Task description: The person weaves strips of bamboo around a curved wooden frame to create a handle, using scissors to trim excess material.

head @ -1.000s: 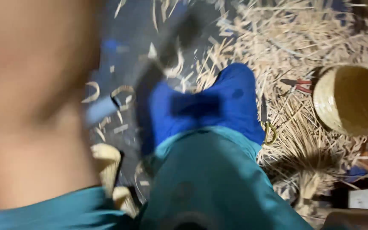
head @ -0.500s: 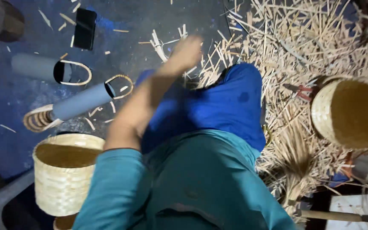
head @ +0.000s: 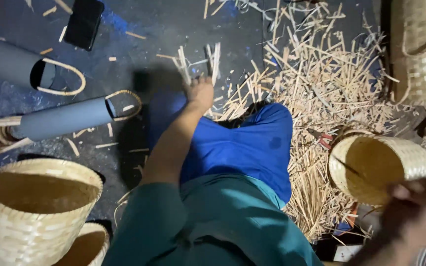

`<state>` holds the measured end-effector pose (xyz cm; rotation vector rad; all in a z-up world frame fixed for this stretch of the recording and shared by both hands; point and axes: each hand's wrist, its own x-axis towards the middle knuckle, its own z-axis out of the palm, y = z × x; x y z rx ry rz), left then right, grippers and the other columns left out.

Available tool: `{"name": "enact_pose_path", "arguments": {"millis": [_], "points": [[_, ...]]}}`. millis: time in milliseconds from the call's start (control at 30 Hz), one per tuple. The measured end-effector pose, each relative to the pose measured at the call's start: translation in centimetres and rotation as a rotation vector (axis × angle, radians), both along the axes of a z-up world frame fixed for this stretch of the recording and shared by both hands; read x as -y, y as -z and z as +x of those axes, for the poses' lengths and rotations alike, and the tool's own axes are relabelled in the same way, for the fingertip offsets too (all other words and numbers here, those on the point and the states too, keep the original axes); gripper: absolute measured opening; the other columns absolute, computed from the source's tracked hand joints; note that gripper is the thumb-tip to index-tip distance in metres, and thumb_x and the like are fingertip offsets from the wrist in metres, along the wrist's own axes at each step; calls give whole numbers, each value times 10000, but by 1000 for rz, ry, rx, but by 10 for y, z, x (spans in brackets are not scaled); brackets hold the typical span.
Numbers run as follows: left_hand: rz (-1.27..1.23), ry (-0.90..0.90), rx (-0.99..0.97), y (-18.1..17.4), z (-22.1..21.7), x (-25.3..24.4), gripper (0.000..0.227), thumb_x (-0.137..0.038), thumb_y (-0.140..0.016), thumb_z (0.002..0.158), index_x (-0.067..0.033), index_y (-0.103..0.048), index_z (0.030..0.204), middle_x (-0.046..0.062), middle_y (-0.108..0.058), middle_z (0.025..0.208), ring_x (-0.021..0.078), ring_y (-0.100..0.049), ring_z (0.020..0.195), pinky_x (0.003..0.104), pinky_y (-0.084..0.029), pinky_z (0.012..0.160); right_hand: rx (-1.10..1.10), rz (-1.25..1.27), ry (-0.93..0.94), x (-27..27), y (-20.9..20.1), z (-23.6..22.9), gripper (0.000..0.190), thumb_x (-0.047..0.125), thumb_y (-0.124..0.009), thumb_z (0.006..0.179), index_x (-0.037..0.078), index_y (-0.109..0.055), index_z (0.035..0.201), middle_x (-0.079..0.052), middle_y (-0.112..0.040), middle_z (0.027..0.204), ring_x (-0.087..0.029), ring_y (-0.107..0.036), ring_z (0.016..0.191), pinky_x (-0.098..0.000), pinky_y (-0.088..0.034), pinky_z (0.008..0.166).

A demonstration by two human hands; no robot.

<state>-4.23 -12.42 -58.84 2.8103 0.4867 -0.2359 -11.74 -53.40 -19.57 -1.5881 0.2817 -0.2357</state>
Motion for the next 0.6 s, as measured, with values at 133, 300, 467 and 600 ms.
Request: {"name": "enact_pose_path", "arguments": {"millis": [133,300,467,600], "points": [[-920,-183,325,-89,-13,-10,291,-143,-741,909,-9,-650,1151,219,-725,1078,287,-681,977,411,-554,821,1,-565,-110,-30,54,48,139,175,-634,1116,90,-690,1210,-41,-680,1163,-109,-661,1014,-243,-583,878],[-1708,-289,210,-229,-33,-13,306,-157,-632,972,35,-560,1199,166,-689,1101,175,-678,923,323,-583,765,118,-617,-580,-142,90,55,229,162,-797,955,69,-741,1157,-67,-713,1123,-115,-618,860,-248,-502,737],[-2087,-101,278,-295,-55,14,367,-86,-622,980,54,-490,1292,121,-677,1186,178,-683,1045,336,-579,943,401,-629,-756,-212,49,44,369,138,-837,921,-8,-686,1225,-130,-633,1125,-215,-634,1016,-339,-533,857],[-2054,-43,260,-309,-64,27,366,-63,-661,982,34,-519,1305,103,-652,1171,160,-637,1073,329,-536,949,413,-651,-680,-212,33,37,236,66,-801,966,17,-724,1183,-129,-665,1086,-190,-639,855,-295,-524,727]]}}
